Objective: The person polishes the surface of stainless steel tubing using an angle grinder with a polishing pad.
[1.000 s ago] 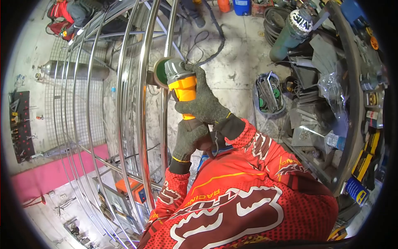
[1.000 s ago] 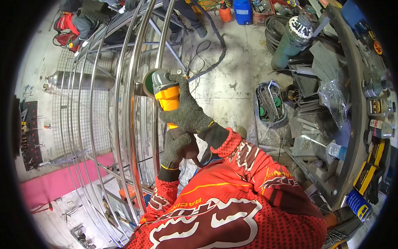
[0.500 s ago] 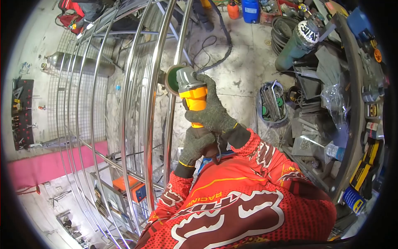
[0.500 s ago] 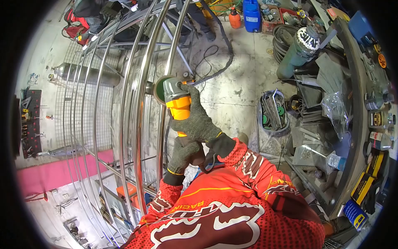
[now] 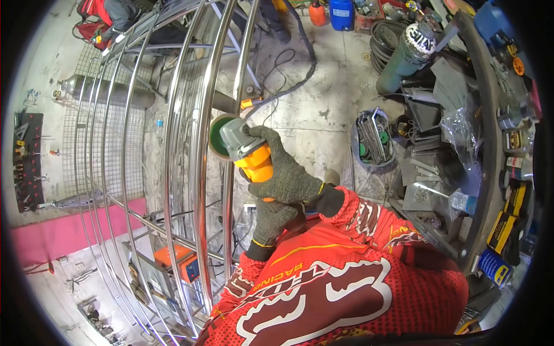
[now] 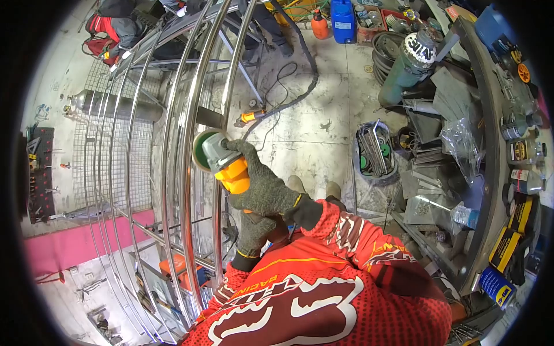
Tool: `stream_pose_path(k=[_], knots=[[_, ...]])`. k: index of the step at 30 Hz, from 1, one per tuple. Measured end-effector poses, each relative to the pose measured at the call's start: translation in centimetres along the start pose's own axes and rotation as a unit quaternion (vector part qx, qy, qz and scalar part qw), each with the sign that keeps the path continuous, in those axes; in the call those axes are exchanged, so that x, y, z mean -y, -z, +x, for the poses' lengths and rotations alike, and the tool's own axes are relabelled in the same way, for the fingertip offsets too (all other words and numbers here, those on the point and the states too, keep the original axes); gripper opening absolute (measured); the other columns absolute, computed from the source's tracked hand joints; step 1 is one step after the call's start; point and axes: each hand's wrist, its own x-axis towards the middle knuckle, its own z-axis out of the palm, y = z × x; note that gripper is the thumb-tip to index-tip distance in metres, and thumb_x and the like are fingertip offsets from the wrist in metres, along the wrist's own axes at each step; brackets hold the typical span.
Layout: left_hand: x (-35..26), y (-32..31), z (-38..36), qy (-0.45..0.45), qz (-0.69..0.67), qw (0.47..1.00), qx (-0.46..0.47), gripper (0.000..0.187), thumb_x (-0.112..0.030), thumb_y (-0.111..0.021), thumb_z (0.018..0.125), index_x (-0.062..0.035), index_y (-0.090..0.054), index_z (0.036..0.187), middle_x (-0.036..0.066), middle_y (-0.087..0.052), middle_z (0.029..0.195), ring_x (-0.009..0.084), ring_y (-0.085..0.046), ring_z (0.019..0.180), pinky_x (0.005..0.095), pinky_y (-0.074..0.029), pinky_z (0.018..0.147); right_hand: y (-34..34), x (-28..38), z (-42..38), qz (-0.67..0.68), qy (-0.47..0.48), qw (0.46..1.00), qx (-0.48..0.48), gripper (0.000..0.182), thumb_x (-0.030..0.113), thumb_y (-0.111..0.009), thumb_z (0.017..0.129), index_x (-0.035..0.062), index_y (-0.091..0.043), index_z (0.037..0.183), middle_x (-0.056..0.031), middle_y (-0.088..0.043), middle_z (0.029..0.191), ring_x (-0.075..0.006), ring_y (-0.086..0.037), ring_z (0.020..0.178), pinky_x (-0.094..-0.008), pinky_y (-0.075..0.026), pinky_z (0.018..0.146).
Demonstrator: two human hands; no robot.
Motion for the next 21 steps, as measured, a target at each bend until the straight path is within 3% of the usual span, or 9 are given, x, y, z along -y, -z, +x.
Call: stream_pose_path(k=[2, 4, 6, 8, 10, 12, 18, 19, 21], knots=[[0.1, -0.4, -0.8, 0.016, -0.062, 0.998, -0.013, 0.070, -0.024, -0.085, 0.071, -0.0032, -0.057, 0.132, 0.012, -0.063, 0.129, 0.0261, -0.062, 0.118, 0.0406, -0.049, 0.100, 0.0, -0.3, -0.2, -0.045, 0.044, 0.998, 0.004, 0.100, 0.003, -0.080, 0.070, 0.0180, -0.023, 0.150, -0.0178, -0.044, 0.140, -0.0331, -0.050, 0.128, -0.0426, -0.045, 0.105], [0.8, -0.2, -1.4, 0.002, 0.045, 0.999, 0.025, 0.067, -0.025, -0.084, 0.071, -0.0033, -0.060, 0.130, 0.013, -0.065, 0.127, 0.0271, -0.062, 0.118, 0.0399, -0.048, 0.101, -0.2, -0.7, -1.6, -0.080, 0.072, 0.994, 0.005, 0.101, 0.003, -0.080, 0.069, 0.0169, -0.022, 0.151, -0.0179, -0.043, 0.141, -0.0330, -0.050, 0.129, -0.0424, -0.045, 0.106], [-0.4, -0.7, -0.9, 0.033, -0.005, 0.998, 0.046, 0.063, -0.025, -0.083, 0.073, -0.0021, -0.062, 0.127, 0.013, -0.068, 0.123, 0.0261, -0.065, 0.113, 0.0394, -0.051, 0.097, 0.3, -1.0, -1.9, 0.022, 0.010, 0.999, -0.031, 0.103, 0.004, -0.080, 0.069, 0.0146, -0.020, 0.152, -0.0179, -0.042, 0.142, -0.0317, -0.050, 0.128, -0.0427, -0.044, 0.107], [-1.0, -0.7, -0.7, 0.056, 0.082, 0.992, 0.081, 0.056, -0.015, -0.079, 0.073, -0.0011, -0.061, 0.125, 0.010, -0.070, 0.114, 0.0234, -0.068, 0.102, 0.0363, -0.055, 0.086, 0.7, -2.9, -2.2, 0.077, -0.016, 0.996, -0.043, 0.105, 0.004, -0.081, 0.069, 0.0133, -0.019, 0.153, -0.0174, -0.041, 0.143, -0.0297, -0.050, 0.127, -0.0427, -0.044, 0.107], [-1.5, -1.3, -0.4, 0.075, 0.040, 0.995, 0.058, 0.050, -0.015, -0.080, 0.074, -0.0009, -0.065, 0.119, 0.009, -0.071, 0.110, 0.0221, -0.069, 0.097, 0.0360, -0.055, 0.084, 1.2, -3.1, -2.5, 0.117, -0.018, 0.990, -0.072, 0.109, -0.007, -0.078, 0.070, 0.0175, -0.015, 0.155, -0.0092, -0.050, 0.128, -0.0186, -0.059, 0.102, -0.0379, -0.055, 0.086], [-1.2, -1.0, 0.4, 0.066, 0.117, 0.989, 0.060, 0.046, -0.016, -0.080, 0.076, -0.0011, -0.066, 0.116, 0.008, -0.072, 0.108, 0.0214, -0.069, 0.095, 0.0359, -0.056, 0.084, 1.5, -3.9, -2.3, 0.105, -0.015, 0.989, -0.100, 0.110, -0.006, -0.080, 0.070, 0.0164, -0.014, 0.155, -0.0093, -0.049, 0.128, -0.0187, -0.058, 0.103, -0.0371, -0.054, 0.087], [-1.5, 0.6, 3.1, 0.113, 0.066, 0.984, 0.118, 0.043, -0.018, -0.080, 0.080, -0.0015, -0.065, 0.117, 0.007, -0.071, 0.106, 0.0172, -0.068, 0.093, 0.0335, -0.056, 0.081, 1.9, -4.4, -0.1, 0.018, 0.046, 0.984, -0.174, 0.110, 0.000, -0.083, 0.069, 0.0082, -0.014, 0.154, -0.0107, -0.044, 0.137, -0.0199, -0.055, 0.113, -0.0375, -0.050, 0.097], [-1.6, 0.7, 3.6, 0.119, 0.063, 0.985, 0.113, 0.044, -0.018, -0.081, 0.080, -0.0013, -0.064, 0.117, 0.007, -0.071, 0.106, 0.0174, -0.068, 0.093, 0.0335, -0.056, 0.081, 2.2, -4.6, 0.2, 0.095, 0.013, 0.982, -0.164, 0.114, 0.009, -0.086, 0.065, 0.0065, -0.015, 0.154, -0.0180, -0.040, 0.144, -0.0285, -0.048, 0.129, -0.0421, -0.043, 0.108], [-2.5, 0.5, 4.5, 0.133, 0.071, 0.982, 0.118, 0.051, -0.017, -0.082, 0.081, -0.0012, -0.060, 0.124, 0.006, -0.070, 0.109, 0.0179, -0.067, 0.095, 0.0334, -0.056, 0.082, 2.3, -4.6, 0.9, 0.061, 0.024, 0.981, -0.183, 0.114, 0.009, -0.086, 0.065, 0.0067, -0.016, 0.154, -0.0185, -0.042, 0.142, -0.0290, -0.050, 0.126, -0.0419, -0.044, 0.107]])
